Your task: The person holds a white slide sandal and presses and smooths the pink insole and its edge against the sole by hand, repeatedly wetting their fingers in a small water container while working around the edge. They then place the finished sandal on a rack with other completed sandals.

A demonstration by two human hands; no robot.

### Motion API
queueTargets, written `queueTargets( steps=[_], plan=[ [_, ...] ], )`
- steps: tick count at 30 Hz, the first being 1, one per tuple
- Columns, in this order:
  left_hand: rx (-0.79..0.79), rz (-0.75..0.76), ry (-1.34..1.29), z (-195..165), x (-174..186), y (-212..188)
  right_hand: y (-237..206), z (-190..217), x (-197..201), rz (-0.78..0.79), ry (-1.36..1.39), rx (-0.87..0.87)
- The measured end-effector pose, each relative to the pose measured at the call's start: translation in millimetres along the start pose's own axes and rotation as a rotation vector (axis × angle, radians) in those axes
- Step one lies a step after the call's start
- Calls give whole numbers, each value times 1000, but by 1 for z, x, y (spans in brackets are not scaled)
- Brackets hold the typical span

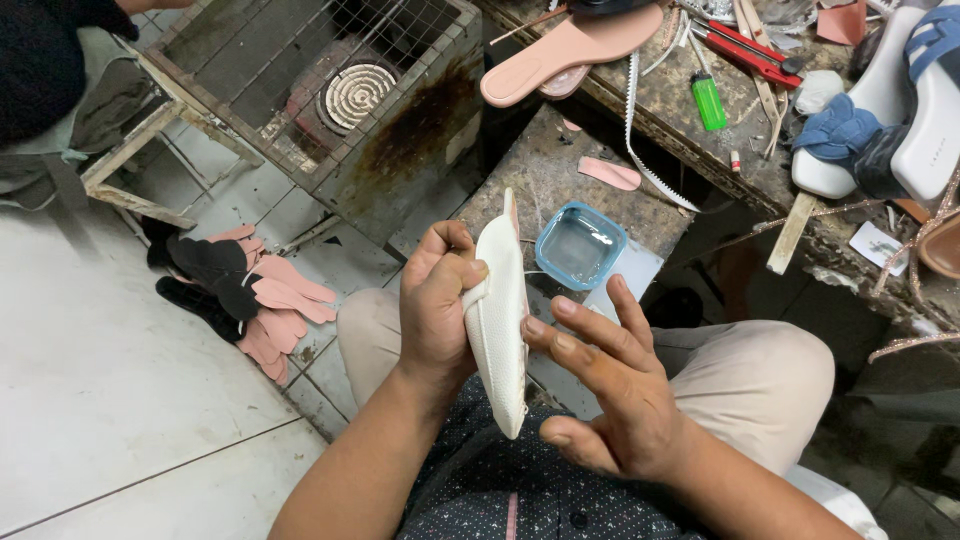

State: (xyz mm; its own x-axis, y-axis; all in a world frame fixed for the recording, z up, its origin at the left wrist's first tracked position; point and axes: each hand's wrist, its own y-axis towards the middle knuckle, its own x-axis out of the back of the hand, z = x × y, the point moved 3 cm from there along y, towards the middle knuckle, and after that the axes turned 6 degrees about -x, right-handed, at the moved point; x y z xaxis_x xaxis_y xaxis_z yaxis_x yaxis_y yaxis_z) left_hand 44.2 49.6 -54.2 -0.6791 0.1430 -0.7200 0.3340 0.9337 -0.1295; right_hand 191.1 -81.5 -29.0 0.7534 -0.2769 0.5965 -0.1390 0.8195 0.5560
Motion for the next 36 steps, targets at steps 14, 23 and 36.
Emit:
queueTargets(
  steps=[14, 23, 36],
  plan=[
    [2, -62, 26, -1, 2, 1, -5, 2, -1, -26, 35, 29],
    [-15, -77, 28, 0, 7, 3, -6, 3, -1, -16, 47, 65],
    [19, -232, 15, 13, 21, 5, -8, 4, -9, -64, -126, 173]
  ],
)
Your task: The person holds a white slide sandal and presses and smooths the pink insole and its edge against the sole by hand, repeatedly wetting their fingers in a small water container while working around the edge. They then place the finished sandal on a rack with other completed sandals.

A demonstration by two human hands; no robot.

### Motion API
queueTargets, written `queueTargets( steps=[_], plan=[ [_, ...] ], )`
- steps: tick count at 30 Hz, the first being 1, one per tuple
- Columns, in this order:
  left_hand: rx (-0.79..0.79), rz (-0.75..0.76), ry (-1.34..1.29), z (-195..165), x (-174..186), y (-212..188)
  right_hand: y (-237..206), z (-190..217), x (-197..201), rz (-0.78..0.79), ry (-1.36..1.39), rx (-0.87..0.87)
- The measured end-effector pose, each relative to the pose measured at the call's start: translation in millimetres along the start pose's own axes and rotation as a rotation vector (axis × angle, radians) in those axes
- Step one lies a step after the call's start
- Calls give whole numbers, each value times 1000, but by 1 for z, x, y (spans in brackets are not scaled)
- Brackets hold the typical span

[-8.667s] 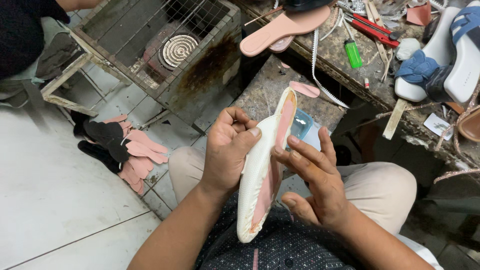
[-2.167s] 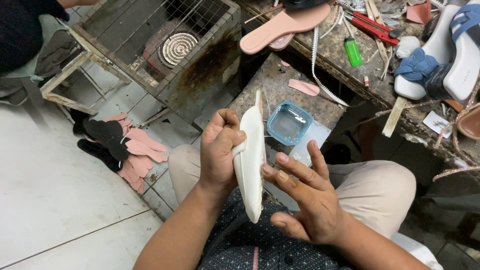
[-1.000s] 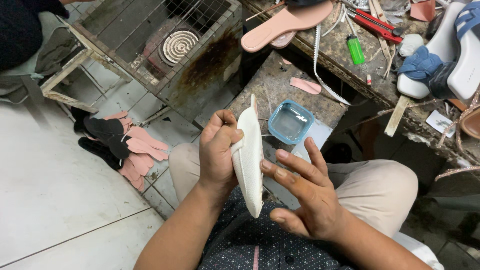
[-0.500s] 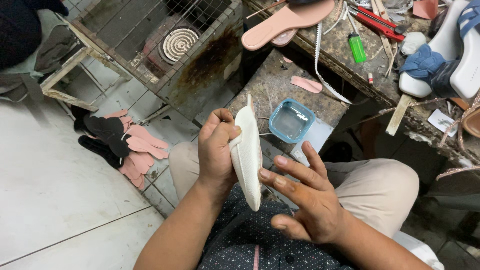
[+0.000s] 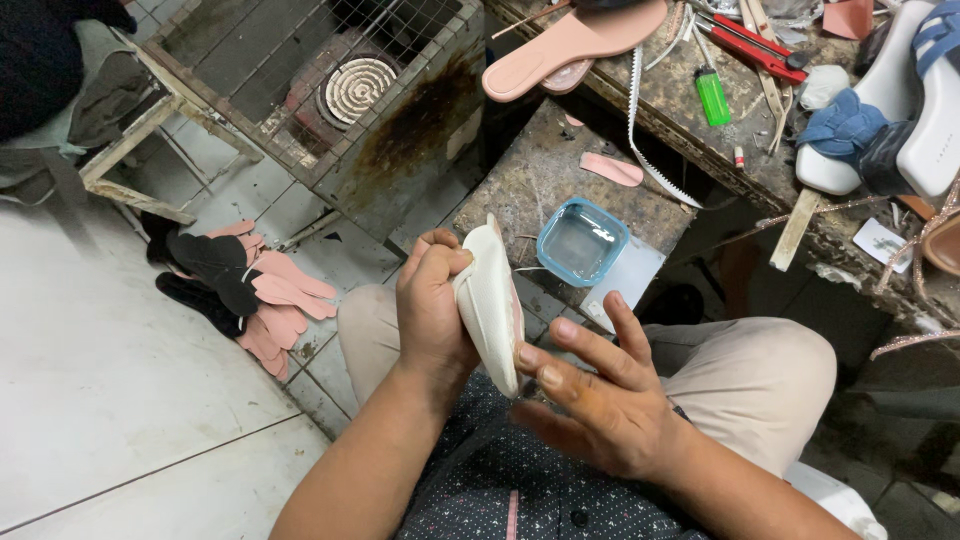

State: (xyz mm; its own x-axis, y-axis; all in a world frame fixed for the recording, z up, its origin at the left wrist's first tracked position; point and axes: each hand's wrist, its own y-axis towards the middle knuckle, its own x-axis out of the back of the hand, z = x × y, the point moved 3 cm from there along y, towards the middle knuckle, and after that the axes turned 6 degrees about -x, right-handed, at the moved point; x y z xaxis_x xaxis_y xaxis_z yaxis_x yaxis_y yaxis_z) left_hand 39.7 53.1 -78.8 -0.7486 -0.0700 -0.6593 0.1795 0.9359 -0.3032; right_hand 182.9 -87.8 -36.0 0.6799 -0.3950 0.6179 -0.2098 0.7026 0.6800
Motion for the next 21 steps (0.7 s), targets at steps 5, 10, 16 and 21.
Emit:
queueTargets(
  steps=[5, 10, 16, 21],
  plan=[
    [-5, 166, -50, 21, 3, -23, 1, -11, -8, -59, -16, -89],
    [68, 553, 30, 19, 16, -49, 2, -18, -4, -81, 48, -182],
    [62, 588, 191, 19, 44, -48, 8, -16, -2, -66, 122, -204],
    [75, 494, 112, 33, 58, -42, 9, -21, -2, 12, 154, -247]
  ],
)
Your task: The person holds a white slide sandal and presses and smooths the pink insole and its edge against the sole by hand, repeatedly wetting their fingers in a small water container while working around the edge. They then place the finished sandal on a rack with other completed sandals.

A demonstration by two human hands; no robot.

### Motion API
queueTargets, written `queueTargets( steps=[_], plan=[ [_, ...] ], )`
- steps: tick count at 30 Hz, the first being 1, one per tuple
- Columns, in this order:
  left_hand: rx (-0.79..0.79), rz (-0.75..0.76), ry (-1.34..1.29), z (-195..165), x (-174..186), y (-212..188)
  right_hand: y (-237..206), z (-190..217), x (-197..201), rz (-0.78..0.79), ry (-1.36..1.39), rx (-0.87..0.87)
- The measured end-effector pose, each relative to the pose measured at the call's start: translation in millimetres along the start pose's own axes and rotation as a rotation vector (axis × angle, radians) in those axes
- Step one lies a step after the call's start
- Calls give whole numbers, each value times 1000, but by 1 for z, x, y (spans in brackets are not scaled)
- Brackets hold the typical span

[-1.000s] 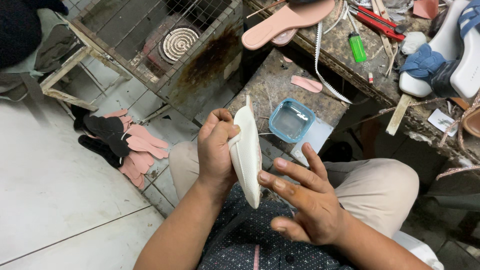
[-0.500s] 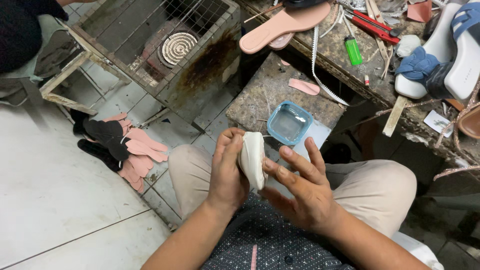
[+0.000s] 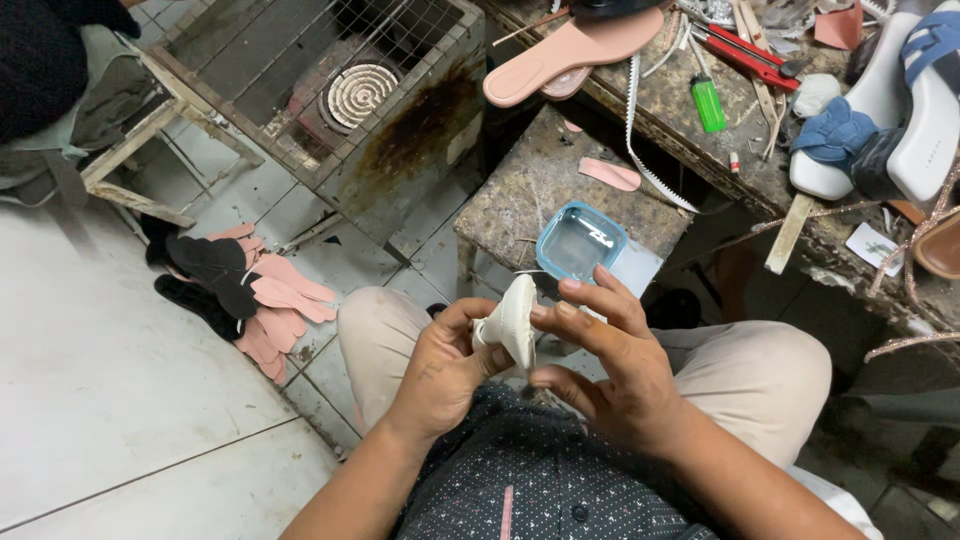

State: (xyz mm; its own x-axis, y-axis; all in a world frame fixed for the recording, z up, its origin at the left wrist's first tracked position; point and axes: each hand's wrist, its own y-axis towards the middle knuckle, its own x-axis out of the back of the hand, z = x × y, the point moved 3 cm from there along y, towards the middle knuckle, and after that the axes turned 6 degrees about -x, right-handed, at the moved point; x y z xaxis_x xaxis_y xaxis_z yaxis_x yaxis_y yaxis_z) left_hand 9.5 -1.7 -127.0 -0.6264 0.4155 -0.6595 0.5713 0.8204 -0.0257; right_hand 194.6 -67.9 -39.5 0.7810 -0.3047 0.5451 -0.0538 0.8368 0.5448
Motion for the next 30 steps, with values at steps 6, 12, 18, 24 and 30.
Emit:
queueTargets(
  steps=[6, 12, 18, 24, 30],
  plan=[
    [-68, -51, -67, 9, 11, -1, -13, -19, 4, 160, 143, -25],
    [-74, -96, -75, 1, 28, -6, -10, -81, 10, 31, -233, -312],
    [-175, -59, -29, -9, 27, -7, -2, -121, -22, 209, -623, -179],
    [-165, -5, -91, -15, 23, -6, -8, -115, -22, 87, -619, -175],
    [-219, 73, -109, -23, 14, 0, -25, -100, -10, 69, -550, -240]
  ],
)
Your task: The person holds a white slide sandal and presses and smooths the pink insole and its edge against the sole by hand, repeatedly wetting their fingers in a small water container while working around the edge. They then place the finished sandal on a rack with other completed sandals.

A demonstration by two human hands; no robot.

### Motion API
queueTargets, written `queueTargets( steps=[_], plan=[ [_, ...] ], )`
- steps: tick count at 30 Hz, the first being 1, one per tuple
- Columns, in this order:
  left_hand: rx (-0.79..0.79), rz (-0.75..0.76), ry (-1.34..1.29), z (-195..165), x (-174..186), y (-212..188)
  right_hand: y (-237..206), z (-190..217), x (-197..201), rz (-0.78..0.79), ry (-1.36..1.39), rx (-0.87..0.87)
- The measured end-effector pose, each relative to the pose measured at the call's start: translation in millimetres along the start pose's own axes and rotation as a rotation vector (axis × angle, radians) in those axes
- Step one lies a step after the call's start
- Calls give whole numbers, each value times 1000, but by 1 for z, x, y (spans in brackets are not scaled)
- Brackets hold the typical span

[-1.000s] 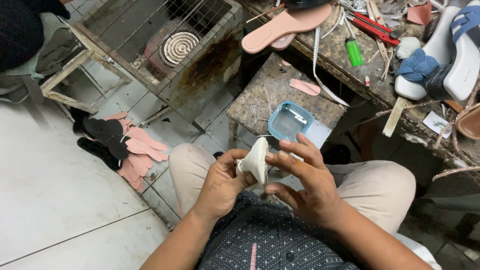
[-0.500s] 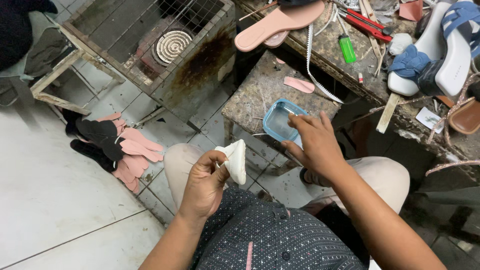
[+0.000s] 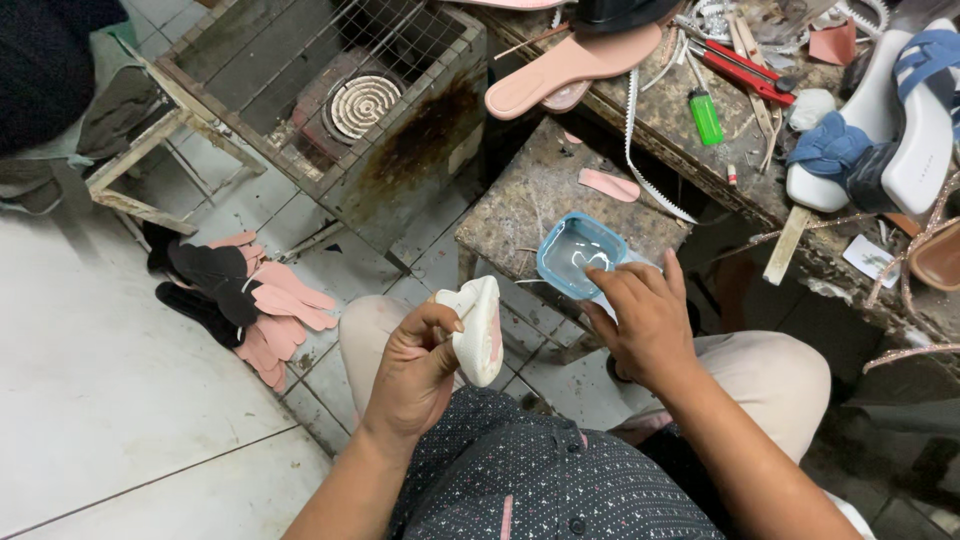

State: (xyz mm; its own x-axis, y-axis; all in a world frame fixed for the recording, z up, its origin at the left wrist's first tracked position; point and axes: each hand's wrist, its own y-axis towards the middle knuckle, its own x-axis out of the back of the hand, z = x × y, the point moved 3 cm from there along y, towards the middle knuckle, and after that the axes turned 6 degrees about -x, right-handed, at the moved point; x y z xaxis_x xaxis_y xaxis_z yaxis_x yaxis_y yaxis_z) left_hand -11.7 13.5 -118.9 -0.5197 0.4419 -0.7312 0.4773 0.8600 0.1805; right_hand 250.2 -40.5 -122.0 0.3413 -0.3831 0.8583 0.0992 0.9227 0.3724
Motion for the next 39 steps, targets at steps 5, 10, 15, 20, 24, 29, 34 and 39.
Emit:
queueTargets(
  steps=[5, 10, 15, 20, 24, 29, 34, 39],
  plan=[
    [-10, 15, 66, -4, -9, 8, 0, -3, 6, -14, -8, -78],
    [-39, 61, 139, -7, -19, 14, 2, 4, 22, 219, 548, -364],
    [-56, 92, 152, -3, -32, 20, -37, 56, 64, 284, 1578, -184],
    [-63, 114, 117, -2, -44, 23, -48, 79, 68, 347, 1689, -101],
    [-59, 106, 112, 0, -48, 21, -43, 82, 61, 466, 1619, -59],
    [-68, 112, 145, -1, -50, 20, -41, 81, 64, 259, 882, 305],
    [-32, 138, 240, -8, -48, 20, -40, 75, 65, 224, 857, 264],
    [-62, 161, 310, -11, -50, 22, -33, 77, 70, 206, 846, 260]
  ],
)
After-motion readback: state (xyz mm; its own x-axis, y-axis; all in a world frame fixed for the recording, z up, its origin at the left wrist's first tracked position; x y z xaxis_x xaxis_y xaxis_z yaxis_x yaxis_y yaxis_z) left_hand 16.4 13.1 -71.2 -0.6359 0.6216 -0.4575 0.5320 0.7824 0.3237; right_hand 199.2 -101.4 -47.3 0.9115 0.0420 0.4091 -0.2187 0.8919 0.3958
